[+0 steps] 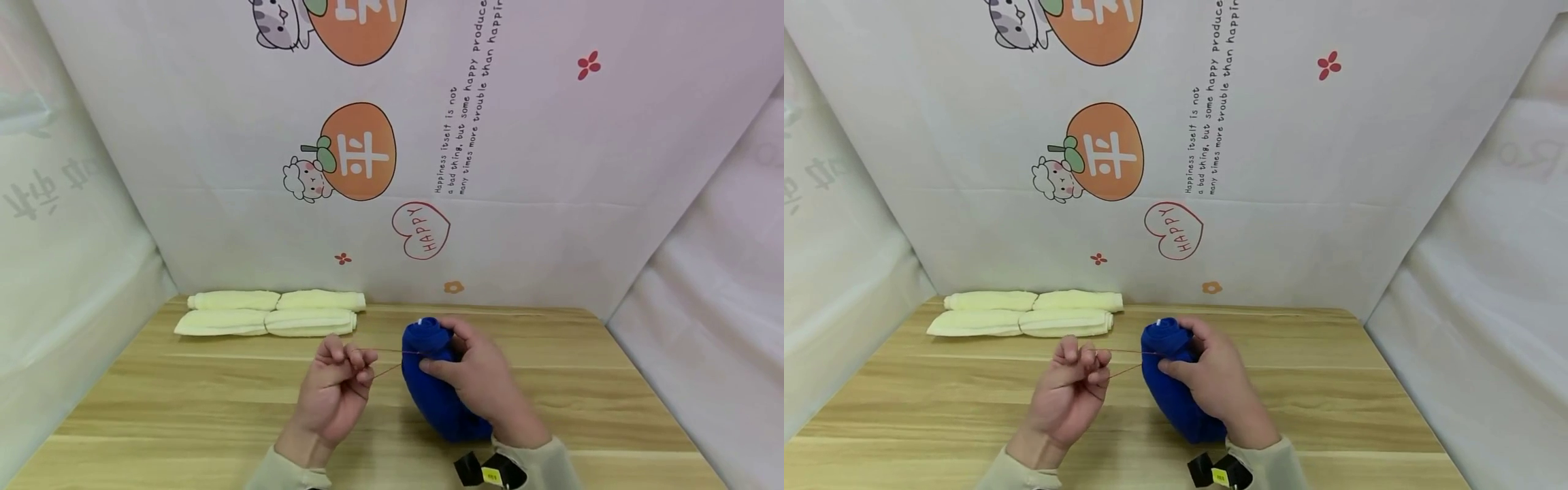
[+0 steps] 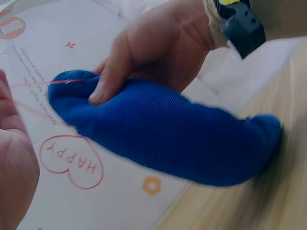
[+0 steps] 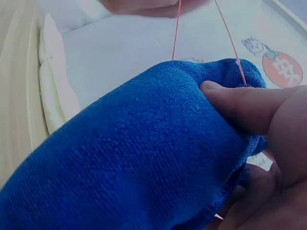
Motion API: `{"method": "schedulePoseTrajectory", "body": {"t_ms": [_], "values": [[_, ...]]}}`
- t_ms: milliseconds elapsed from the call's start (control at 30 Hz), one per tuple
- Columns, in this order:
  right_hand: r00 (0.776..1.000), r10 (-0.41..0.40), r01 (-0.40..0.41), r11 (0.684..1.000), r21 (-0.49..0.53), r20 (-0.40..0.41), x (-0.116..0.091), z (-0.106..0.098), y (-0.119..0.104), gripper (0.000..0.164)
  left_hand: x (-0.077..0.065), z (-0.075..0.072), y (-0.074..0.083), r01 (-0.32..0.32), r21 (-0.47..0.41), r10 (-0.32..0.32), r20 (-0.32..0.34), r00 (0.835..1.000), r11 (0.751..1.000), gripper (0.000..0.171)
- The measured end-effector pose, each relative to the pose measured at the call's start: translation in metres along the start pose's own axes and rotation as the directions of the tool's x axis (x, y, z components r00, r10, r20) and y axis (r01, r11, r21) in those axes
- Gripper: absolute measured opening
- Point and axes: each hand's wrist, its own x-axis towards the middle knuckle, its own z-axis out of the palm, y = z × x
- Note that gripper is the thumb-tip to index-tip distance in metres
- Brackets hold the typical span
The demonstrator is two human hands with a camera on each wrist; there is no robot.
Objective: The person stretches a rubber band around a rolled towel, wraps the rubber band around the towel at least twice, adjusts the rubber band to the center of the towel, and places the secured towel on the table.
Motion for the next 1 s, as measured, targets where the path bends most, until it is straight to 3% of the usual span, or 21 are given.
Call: {"method": "schedulePoseTrajectory", "body": {"t_ms": [133,233,300,367,400,433,467,533,567,667,800,867,900,1000], "values": [[0.998,-0.053,0.053,0.998,-0.035,0.028,-0.004,0.01,-0.005,0.049,0.0,0.002,-0.004,-0.028,-0.107,0.015,-0.114,0.993,0.994,0.039],[0.993,-0.109,0.112,0.99,-0.084,0.033,-0.006,0.018,-0.007,0.047,0.001,0.003,-0.005,-0.091,-0.125,0.062,-0.223,0.973,0.988,0.03],[0.986,-0.162,0.164,0.979,-0.122,0.032,-0.008,0.022,-0.007,0.046,0.002,0.003,-0.005,-0.123,-0.058,0.099,-0.314,0.944,0.991,0.019],[0.978,-0.206,0.207,0.965,-0.159,0.024,-0.009,0.024,-0.007,0.046,0.002,0.002,-0.006,-0.106,0.103,0.139,-0.404,0.904,0.989,0.007],[0.975,-0.22,0.219,0.96,-0.174,0.015,-0.01,0.025,-0.007,0.046,0.002,0.001,-0.007,-0.076,0.202,0.16,-0.441,0.883,0.976,0.005],[0.974,-0.227,0.224,0.958,-0.18,0.002,-0.01,0.025,-0.007,0.047,0.003,0.0,-0.008,-0.036,0.304,0.183,-0.468,0.865,0.952,0.004],[0.974,-0.224,0.218,0.959,-0.18,-0.016,-0.01,0.024,-0.007,0.048,0.003,-0.001,-0.01,0.016,0.41,0.203,-0.485,0.851,0.912,0.005],[0.977,-0.205,0.192,0.966,-0.171,-0.06,-0.01,0.023,-0.007,0.05,0.003,-0.004,-0.012,0.134,0.583,0.221,-0.497,0.839,0.802,0.009],[0.978,-0.189,0.175,0.972,-0.16,-0.083,-0.01,0.022,-0.007,0.051,0.003,-0.005,-0.013,0.185,0.637,0.216,-0.497,0.84,0.748,0.013],[0.98,-0.157,0.142,0.983,-0.119,-0.121,-0.009,0.018,-0.007,0.053,0.002,-0.006,-0.016,0.311,0.739,0.141,-0.479,0.867,0.597,0.026],[0.981,-0.178,0.167,0.977,-0.133,-0.081,-0.009,0.016,-0.008,0.053,0.001,-0.001,-0.013,0.381,0.808,0.051,-0.449,0.892,0.45,0.035],[0.978,-0.206,0.198,0.967,-0.16,-0.031,-0.01,0.016,-0.009,0.053,0.001,0.003,-0.009,0.387,0.831,0.036,-0.435,0.899,0.399,0.038],[0.975,-0.222,0.217,0.96,-0.174,-0.006,-0.01,0.016,-0.009,0.053,0.002,0.004,-0.007,0.389,0.835,0.027,-0.432,0.901,0.389,0.039],[0.962,-0.267,0.275,0.938,-0.213,0.066,-0.011,0.015,-0.009,0.054,0.003,0.007,-0.001,0.408,0.825,-0.026,-0.433,0.901,0.392,0.044]]}}
